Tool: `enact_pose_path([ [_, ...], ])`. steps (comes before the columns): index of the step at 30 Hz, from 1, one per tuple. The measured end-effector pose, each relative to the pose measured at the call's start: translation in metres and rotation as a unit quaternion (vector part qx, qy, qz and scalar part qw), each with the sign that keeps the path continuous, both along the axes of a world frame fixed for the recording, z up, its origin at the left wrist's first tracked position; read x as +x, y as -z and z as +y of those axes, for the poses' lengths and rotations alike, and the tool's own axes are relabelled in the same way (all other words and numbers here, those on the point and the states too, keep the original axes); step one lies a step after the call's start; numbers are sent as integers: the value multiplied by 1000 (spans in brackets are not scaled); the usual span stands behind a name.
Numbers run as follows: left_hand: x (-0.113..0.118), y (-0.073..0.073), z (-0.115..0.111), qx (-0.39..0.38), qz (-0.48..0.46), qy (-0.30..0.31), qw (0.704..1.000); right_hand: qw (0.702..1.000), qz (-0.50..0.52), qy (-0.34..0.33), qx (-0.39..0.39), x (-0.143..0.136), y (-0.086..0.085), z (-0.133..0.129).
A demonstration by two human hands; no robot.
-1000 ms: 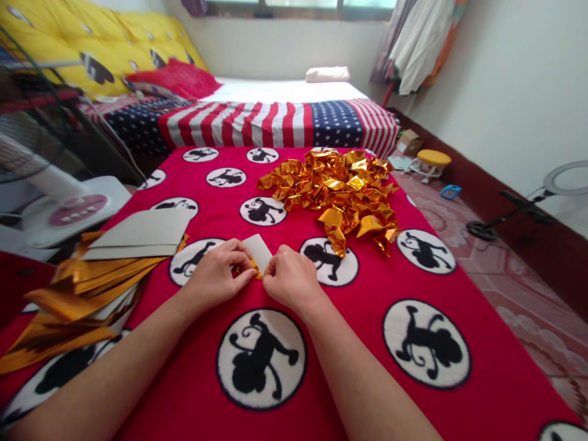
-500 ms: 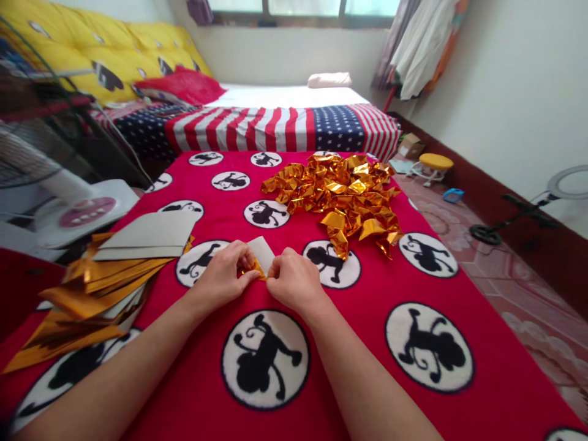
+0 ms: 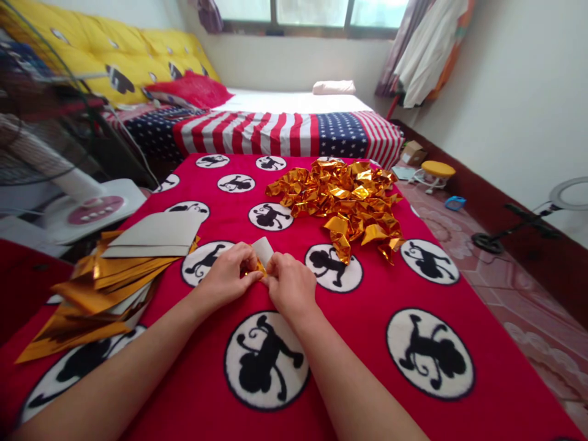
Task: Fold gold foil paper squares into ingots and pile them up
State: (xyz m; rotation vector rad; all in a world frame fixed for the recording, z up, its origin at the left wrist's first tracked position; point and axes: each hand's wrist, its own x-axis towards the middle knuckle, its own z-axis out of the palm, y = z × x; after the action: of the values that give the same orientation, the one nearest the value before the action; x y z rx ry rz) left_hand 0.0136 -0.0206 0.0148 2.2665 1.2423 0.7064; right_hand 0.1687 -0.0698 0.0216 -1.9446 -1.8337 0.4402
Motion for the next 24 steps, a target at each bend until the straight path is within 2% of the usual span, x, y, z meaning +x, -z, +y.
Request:
enact_pose_path([
  [6, -10, -6, 7, -36, -23, 51, 998, 1000, 5, -24, 1, -1, 1, -2],
  [14, -12, -8, 7, -37, -41, 74, 996, 1000, 9, -11, -9, -1, 2, 1],
  [18, -12, -12, 6, -38, -30, 67, 997, 1000, 5, -7, -22, 0, -1, 2],
  [24, -15, -11, 8, -38, 1, 14, 999, 999, -13, 0, -51, -2, -9, 8],
])
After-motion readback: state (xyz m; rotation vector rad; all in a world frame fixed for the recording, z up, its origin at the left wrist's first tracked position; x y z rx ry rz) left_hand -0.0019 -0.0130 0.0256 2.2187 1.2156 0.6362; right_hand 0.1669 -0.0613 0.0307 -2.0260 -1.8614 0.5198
